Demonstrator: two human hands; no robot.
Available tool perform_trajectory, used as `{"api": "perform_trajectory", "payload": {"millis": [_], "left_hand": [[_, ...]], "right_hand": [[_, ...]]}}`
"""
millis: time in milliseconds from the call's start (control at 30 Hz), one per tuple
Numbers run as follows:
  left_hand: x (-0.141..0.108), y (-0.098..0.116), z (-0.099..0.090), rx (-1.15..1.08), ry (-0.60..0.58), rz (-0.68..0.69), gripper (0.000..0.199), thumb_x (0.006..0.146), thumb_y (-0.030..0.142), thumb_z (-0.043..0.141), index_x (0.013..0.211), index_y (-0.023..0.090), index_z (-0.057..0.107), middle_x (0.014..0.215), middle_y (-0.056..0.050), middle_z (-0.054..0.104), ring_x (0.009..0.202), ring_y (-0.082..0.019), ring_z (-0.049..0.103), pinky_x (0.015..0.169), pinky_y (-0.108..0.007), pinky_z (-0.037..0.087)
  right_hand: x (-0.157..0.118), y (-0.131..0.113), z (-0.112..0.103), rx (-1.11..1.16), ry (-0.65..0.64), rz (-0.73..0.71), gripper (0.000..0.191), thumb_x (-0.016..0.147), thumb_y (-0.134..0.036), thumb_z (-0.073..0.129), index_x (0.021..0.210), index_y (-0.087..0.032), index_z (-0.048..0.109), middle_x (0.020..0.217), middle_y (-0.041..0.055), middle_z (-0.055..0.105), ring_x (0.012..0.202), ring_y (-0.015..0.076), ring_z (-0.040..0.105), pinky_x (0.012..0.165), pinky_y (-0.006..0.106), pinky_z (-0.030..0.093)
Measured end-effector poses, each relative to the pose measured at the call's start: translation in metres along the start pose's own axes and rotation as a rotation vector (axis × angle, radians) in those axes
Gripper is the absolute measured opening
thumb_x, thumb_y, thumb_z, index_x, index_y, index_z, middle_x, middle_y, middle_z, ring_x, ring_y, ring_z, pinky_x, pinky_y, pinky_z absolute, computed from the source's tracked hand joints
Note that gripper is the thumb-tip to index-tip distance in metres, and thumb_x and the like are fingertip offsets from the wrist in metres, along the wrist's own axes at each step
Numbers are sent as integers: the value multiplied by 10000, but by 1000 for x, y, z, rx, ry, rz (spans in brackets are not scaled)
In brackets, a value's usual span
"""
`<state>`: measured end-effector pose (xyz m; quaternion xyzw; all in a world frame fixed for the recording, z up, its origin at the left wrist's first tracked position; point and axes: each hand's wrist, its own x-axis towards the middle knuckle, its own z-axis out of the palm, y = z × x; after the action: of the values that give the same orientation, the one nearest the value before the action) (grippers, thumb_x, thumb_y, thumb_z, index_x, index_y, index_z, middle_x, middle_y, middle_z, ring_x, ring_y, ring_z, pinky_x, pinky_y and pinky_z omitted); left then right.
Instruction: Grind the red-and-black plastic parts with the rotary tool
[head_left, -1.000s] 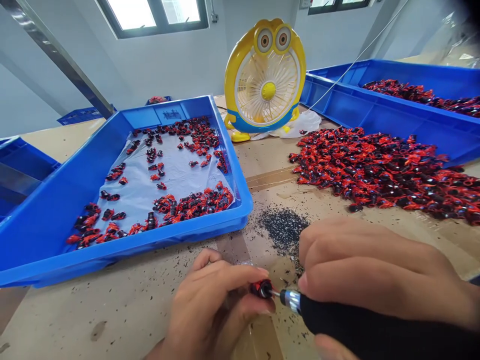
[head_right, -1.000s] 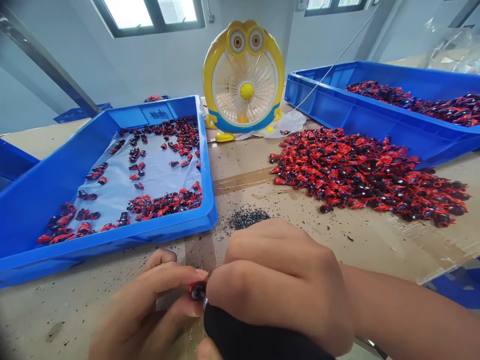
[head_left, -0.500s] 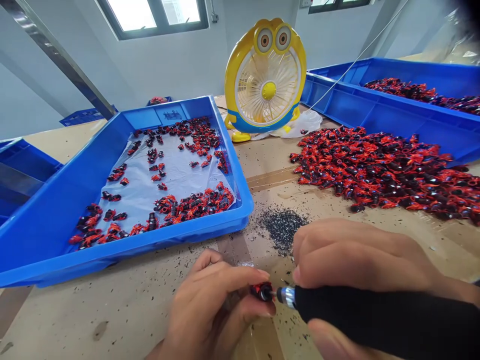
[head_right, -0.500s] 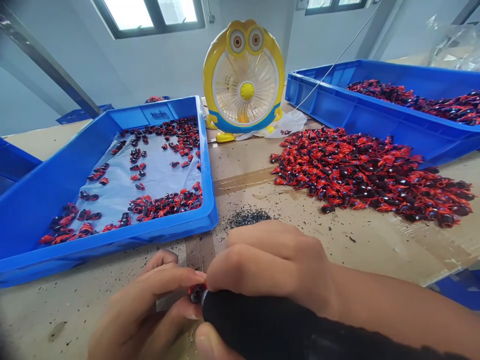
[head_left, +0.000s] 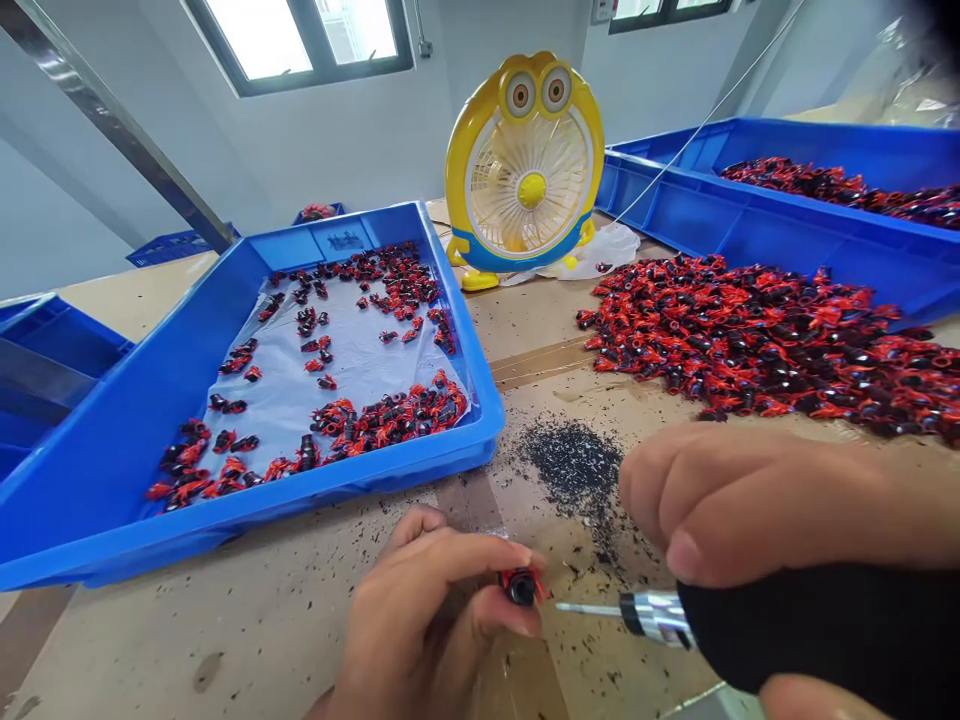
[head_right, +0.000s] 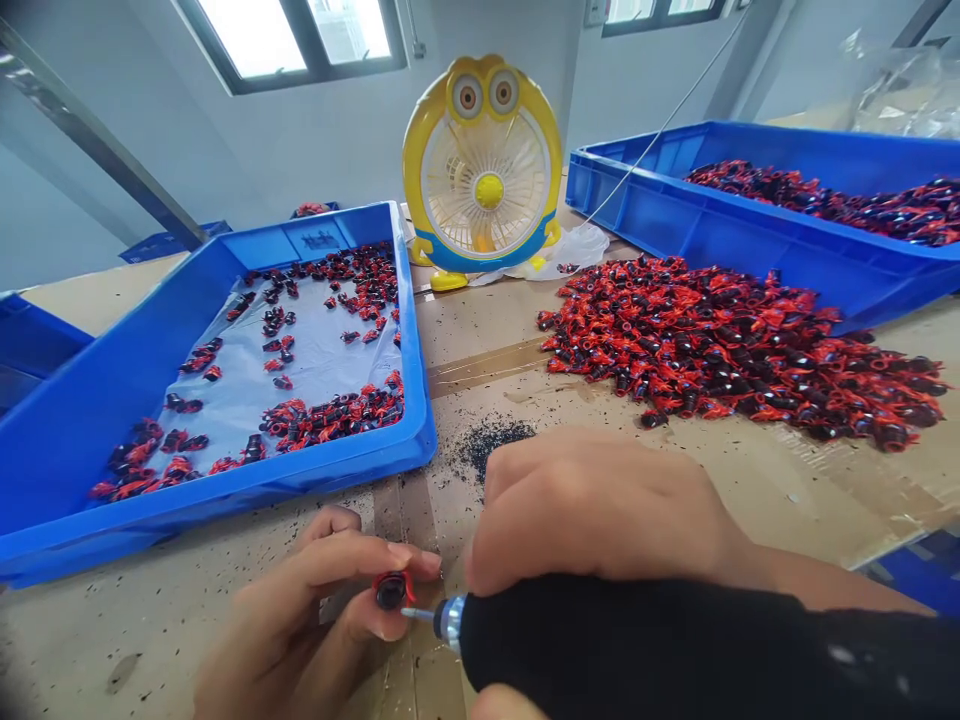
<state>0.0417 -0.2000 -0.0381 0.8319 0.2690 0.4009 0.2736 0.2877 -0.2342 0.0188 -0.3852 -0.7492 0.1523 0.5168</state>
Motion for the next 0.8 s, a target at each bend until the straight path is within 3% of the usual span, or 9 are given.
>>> {"api": "perform_trajectory", "payload": {"millis": [100, 300, 367, 433, 500, 700, 800], "left_hand": [[2, -1, 0, 12, 17, 6, 174, 1166, 413, 571, 1156, 258, 649, 898, 42, 909, 656, -105, 766, 704, -313, 486], [6, 1, -3, 24, 13, 16, 162, 1142, 412, 626, 1142, 253, 660, 890, 70, 891, 653, -82, 745, 692, -292, 488], [7, 1, -3, 19, 16, 35, 156, 1131, 394, 651, 1142, 239, 665, 889, 64, 884, 662, -79, 748, 701, -292, 483], [7, 1, -3, 26, 40, 80, 161, 1124, 375, 669, 1142, 215, 670, 878, 53, 877, 659, -77, 750, 730, -299, 478], [6, 1, -2, 41, 68, 118, 173, 1118, 365, 679, 1136, 193, 679, 886, 32, 872, 656, -80, 752, 756, -312, 474], [6, 1, -3, 75, 60, 138, 219, 1123, 407, 647, 1125, 192, 691, 888, -5, 866, 653, -102, 723, 702, -318, 477], [7, 1, -3, 82, 62, 151, 220, 1119, 407, 652, 1122, 189, 681, 874, -2, 861, 650, -99, 736, 697, -317, 480]], "right_hand": [[-1, 0, 6, -19, -4, 17, 267, 1037, -505, 667, 949, -265, 589, 677, -6, 672, 655, 196, 743, 603, 322, 588], [-4, -5, 25, -59, 220, -18, 357, 1085, -551, 532, 882, -262, 580, 649, 21, 656, 606, 202, 716, 509, 351, 485], [-5, -7, 32, -73, 260, 55, 395, 1097, -566, 505, 874, -255, 602, 658, 23, 639, 634, 206, 712, 556, 364, 504], [-6, -4, 37, -2, 244, 68, 402, 1094, -572, 543, 853, -255, 594, 624, -20, 590, 564, 154, 629, 548, 329, 491], [-7, 5, 39, 71, 186, -8, 383, 1075, -552, 605, 837, -253, 576, 572, -61, 520, 479, 109, 510, 488, 285, 430], [-8, 21, 36, 85, 125, -133, 245, 1015, -465, 640, 900, -255, 587, 591, -40, 522, 469, 132, 500, 455, 316, 384], [-12, 13, 42, 67, 165, -87, 220, 1015, -422, 614, 890, -241, 600, 638, -25, 532, 514, 136, 504, 488, 324, 366]]}}
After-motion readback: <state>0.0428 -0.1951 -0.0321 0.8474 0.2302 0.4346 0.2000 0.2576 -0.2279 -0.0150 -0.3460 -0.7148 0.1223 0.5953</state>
